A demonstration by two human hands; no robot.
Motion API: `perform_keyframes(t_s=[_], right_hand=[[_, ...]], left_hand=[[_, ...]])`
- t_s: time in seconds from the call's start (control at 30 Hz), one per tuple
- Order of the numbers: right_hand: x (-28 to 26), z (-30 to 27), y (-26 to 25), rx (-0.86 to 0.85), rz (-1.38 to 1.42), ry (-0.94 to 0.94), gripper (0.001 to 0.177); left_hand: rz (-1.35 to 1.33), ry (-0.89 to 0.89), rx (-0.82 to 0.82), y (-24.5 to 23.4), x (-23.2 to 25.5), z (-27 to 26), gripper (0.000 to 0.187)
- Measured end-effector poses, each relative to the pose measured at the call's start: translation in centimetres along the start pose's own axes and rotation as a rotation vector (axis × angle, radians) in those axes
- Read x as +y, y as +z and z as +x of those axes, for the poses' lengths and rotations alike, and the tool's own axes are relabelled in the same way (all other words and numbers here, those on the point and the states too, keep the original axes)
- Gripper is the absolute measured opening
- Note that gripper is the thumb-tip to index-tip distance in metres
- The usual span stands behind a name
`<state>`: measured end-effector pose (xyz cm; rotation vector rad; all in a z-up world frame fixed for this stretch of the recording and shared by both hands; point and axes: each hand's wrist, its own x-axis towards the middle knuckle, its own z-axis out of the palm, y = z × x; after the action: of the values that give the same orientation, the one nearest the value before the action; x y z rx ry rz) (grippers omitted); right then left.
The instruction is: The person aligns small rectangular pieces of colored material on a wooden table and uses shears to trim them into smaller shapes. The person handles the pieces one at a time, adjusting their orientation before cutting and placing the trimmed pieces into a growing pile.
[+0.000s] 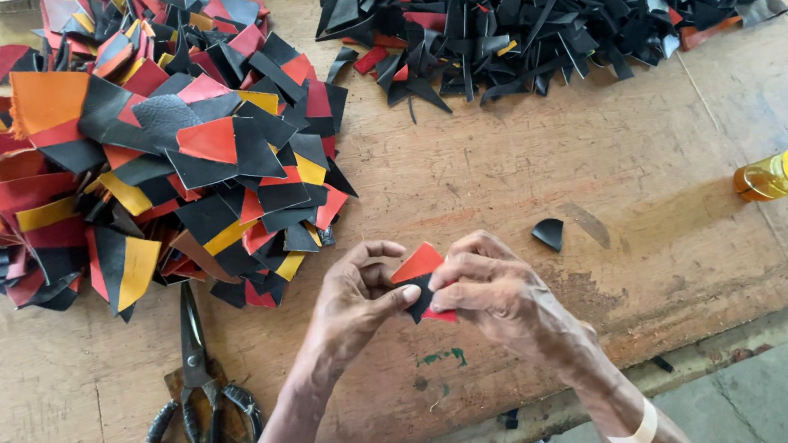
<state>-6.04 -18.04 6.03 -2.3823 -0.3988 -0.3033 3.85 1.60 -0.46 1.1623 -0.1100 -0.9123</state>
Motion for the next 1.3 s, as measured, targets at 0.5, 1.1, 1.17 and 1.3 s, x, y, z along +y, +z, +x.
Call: perform_keyframes(t_s=[0.5, 1.1, 1.17, 1.3], right_hand=[[4.5, -3.0, 0.2, 0.299, 0.79, 0.858, 0.031], [2.8, -0.8, 1.7, 0.157, 0.681, 0.796, 0.041], [2.8, -0.7, 1.7, 0.142, 0.637, 0.745, 0.041], [2.9, -0.3, 1.8, 0.144, 0.666, 0.799, 0.041]], left_hand=[[0.018, 0.037, 0.119, 1.2, -1.3, 1.3, 0.027], [-0.041, -0.078, 0.017, 0.7, 0.2, 0.1, 0.035], [-0.017, -0.09, 0.021, 0.6, 0.1, 0.1, 0.034], [-0.045, -0.06, 0.021, 0.5, -0.1, 0.4, 0.034]])
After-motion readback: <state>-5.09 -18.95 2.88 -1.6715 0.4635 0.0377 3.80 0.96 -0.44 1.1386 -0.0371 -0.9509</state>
